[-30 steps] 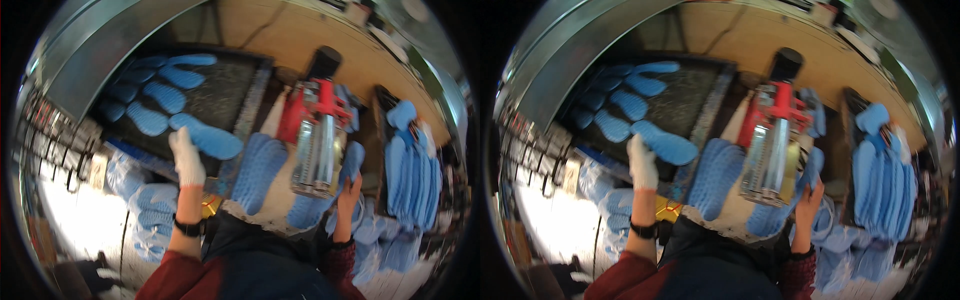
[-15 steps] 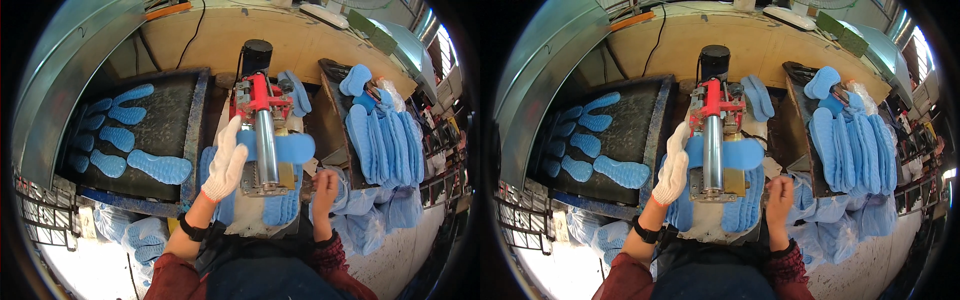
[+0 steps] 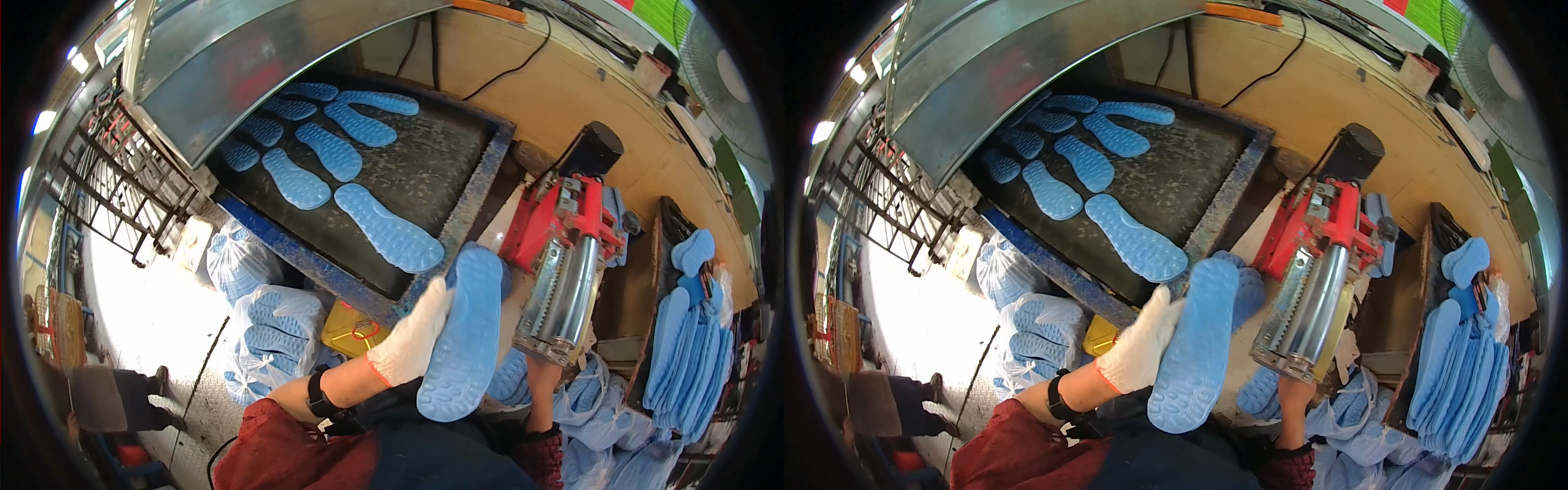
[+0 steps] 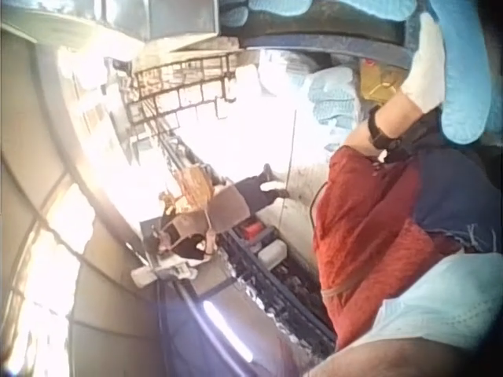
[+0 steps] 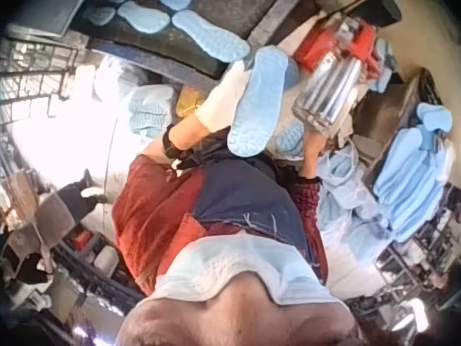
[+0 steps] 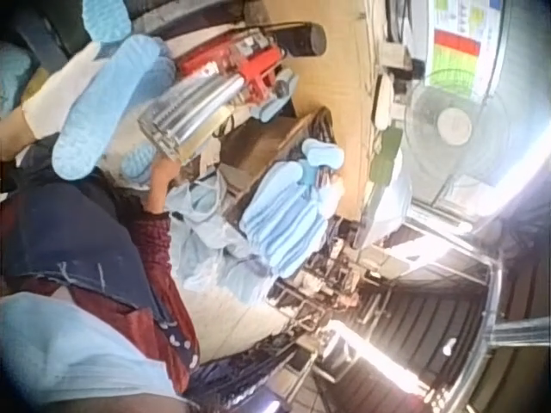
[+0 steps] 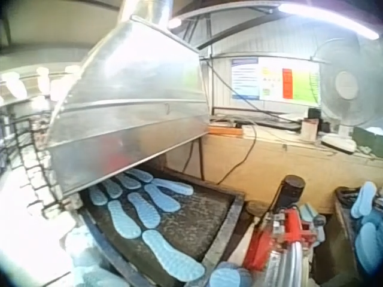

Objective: The recorder applies glue to shoe insoles using a roller machine and then organizes them into stacks.

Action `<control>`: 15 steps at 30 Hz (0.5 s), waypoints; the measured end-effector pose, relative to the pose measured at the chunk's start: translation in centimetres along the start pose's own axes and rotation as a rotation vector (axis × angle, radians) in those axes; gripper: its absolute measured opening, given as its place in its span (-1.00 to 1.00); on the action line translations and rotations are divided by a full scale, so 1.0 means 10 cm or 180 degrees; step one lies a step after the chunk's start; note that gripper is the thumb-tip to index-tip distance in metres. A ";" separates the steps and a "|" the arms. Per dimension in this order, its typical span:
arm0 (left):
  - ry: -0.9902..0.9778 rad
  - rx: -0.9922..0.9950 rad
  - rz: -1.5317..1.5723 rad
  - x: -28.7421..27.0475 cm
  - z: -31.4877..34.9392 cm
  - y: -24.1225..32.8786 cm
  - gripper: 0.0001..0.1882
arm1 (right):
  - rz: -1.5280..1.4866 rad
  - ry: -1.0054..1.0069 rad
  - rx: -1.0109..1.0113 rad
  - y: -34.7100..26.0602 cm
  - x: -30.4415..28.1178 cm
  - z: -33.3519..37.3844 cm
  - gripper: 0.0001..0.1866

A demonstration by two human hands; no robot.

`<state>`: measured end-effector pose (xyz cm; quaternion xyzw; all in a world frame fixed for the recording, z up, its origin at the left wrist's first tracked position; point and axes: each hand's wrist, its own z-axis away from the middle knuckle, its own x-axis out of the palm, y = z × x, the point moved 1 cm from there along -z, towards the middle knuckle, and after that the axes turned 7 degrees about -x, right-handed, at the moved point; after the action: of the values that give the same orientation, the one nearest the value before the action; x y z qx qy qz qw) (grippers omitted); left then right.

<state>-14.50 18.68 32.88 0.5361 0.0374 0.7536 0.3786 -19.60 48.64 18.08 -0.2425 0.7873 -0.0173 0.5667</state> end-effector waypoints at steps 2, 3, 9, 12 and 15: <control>0.0164 0.1107 0.0044 0.06 0.06 0.25 -0.30 | 0.0017 -0.0314 -0.0024 0.01 0.02 0.02 -0.68; 0.0490 0.1381 -0.0312 -0.02 -0.01 0.39 -0.29 | 0.0011 -0.0318 -0.0044 0.05 0.04 0.03 -0.68; 0.1333 0.2129 0.0955 -0.82 -1.14 1.32 -0.34 | -0.0013 -0.0361 -0.0319 0.16 0.13 0.05 -0.71; 0.2198 0.2206 -0.0327 -1.11 -1.23 1.42 -0.40 | -0.0668 -0.0520 -0.0010 0.09 -0.01 0.03 -0.74; 0.3811 0.2556 -0.4212 -1.04 -1.23 1.43 -0.31 | -0.2692 0.0102 0.1519 0.08 -0.32 0.01 -0.75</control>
<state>-30.96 6.48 26.19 0.0247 0.7704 0.4677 0.4326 -19.03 50.71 20.67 -0.4042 0.6024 -0.4298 0.5375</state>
